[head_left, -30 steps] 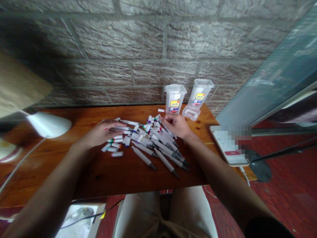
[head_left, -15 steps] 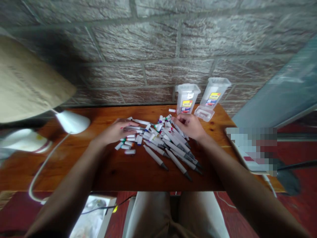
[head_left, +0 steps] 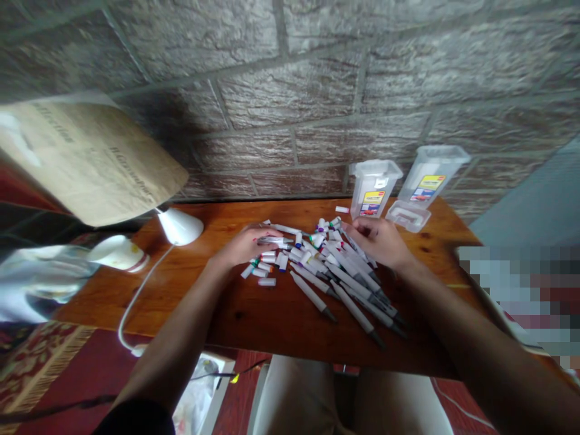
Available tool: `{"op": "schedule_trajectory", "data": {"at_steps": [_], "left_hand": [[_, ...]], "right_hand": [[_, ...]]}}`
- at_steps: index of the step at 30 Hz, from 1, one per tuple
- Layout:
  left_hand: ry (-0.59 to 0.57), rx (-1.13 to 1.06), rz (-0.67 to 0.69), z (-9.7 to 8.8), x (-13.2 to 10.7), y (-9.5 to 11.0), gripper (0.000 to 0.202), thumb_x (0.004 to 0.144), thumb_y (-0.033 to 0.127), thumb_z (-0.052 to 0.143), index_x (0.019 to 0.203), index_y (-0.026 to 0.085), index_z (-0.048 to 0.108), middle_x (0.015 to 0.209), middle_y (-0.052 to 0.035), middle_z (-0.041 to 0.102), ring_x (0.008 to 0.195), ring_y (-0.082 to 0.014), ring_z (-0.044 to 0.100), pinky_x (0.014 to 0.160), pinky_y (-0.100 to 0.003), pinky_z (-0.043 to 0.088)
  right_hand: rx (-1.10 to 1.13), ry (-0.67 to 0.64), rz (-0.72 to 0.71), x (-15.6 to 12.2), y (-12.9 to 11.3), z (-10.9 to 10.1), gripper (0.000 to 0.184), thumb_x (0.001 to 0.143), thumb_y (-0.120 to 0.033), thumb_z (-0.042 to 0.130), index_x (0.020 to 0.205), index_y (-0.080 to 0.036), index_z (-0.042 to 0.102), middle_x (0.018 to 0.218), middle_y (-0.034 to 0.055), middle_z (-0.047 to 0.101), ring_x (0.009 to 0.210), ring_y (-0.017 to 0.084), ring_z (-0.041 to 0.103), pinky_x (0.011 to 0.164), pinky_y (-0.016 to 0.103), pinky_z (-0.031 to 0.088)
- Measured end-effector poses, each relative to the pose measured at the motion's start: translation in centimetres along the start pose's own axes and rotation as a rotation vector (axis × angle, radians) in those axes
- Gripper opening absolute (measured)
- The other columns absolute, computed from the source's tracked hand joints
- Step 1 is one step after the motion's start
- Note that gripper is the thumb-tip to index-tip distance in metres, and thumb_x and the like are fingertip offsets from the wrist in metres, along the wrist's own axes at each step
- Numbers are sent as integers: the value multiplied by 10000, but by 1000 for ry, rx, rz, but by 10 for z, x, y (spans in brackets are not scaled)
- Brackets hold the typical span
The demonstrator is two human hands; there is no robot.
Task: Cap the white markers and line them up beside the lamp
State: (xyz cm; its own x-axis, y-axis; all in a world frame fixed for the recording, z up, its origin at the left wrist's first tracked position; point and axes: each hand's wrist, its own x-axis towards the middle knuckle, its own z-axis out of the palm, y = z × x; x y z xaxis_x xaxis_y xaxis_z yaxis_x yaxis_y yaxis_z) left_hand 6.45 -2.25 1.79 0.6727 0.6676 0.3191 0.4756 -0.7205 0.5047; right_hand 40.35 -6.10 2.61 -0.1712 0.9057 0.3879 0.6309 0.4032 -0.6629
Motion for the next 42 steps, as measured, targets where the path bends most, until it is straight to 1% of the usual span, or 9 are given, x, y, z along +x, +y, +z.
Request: {"op": "schedule_trajectory", "data": {"at_steps": [6, 11, 16, 18, 21, 25, 29, 36, 42], "left_hand": [[108, 52, -20, -2, -2, 3, 251, 891, 338, 653, 1088, 197, 720, 1039, -80, 762, 894, -174, 721, 795, -264, 557], [449, 75, -200, -16, -8, 2, 325, 848, 432, 686, 1053, 182, 721, 1055, -76, 762, 897, -184, 718, 852, -309, 572], [670, 70, -402, -35, -21, -26, 398, 808, 473, 702, 1056, 162, 711, 1026, -88, 762, 880, -197, 715, 854, -327, 567], [651, 120, -515, -41, -28, -39, 351, 795, 443, 713, 1026, 180, 724, 1008, -72, 766, 869, -197, 717, 844, -311, 562], [522, 279, -724, -46, -38, -49, 204, 781, 357, 722, 939, 230, 746, 974, -30, 774, 852, -200, 719, 851, -300, 547], [441, 480, -953, -49, -42, -44, 174, 779, 337, 714, 943, 290, 750, 1016, -24, 767, 995, -251, 701, 862, -317, 529], [354, 544, -1139, -51, -42, -36, 226, 791, 360, 699, 999, 286, 745, 1039, -65, 759, 1010, -291, 692, 824, -350, 531], [359, 550, -1153, -54, -45, -38, 349, 791, 382, 699, 1119, 263, 706, 1122, -94, 738, 1046, -315, 682, 850, -376, 529], [376, 518, -1154, -59, -51, -44, 307, 778, 329, 712, 1078, 264, 704, 1047, -59, 759, 1039, -278, 688, 876, -348, 524]], "right_hand": [[9, -2, -3, -1, -2, -2, 457, 901, -526, 528, 596, -187, 557, 522, -19, 481, 491, 103, 406, 496, 249, 324], [-2, -10, 15, -1, -4, -4, 460, 897, -530, 531, 587, -191, 565, 520, -12, 504, 465, 102, 416, 468, 247, 323], [3, -4, -10, -2, -3, -3, 461, 898, -547, 540, 600, -197, 576, 514, -12, 513, 457, 104, 420, 453, 241, 334], [9, -11, -15, -2, -3, -3, 453, 903, -541, 538, 611, -197, 588, 521, -11, 527, 450, 101, 422, 443, 236, 335], [19, -28, -22, -2, -3, -3, 451, 904, -541, 536, 617, -197, 593, 532, -8, 542, 449, 99, 426, 432, 233, 336], [17, -39, -31, -2, -3, -3, 456, 895, -551, 535, 614, -197, 588, 533, -10, 546, 455, 102, 435, 448, 234, 359], [2, -31, -29, -3, -2, 0, 474, 903, -551, 520, 593, -196, 576, 506, -13, 524, 429, 98, 420, 422, 231, 337], [5, -38, -17, -3, 2, 3, 469, 895, -578, 534, 628, -198, 604, 542, -3, 556, 459, 107, 448, 441, 232, 356], [-5, -51, -16, -3, 1, 2, 491, 894, -598, 517, 617, -200, 596, 544, -1, 556, 465, 110, 454, 442, 237, 357]]}}
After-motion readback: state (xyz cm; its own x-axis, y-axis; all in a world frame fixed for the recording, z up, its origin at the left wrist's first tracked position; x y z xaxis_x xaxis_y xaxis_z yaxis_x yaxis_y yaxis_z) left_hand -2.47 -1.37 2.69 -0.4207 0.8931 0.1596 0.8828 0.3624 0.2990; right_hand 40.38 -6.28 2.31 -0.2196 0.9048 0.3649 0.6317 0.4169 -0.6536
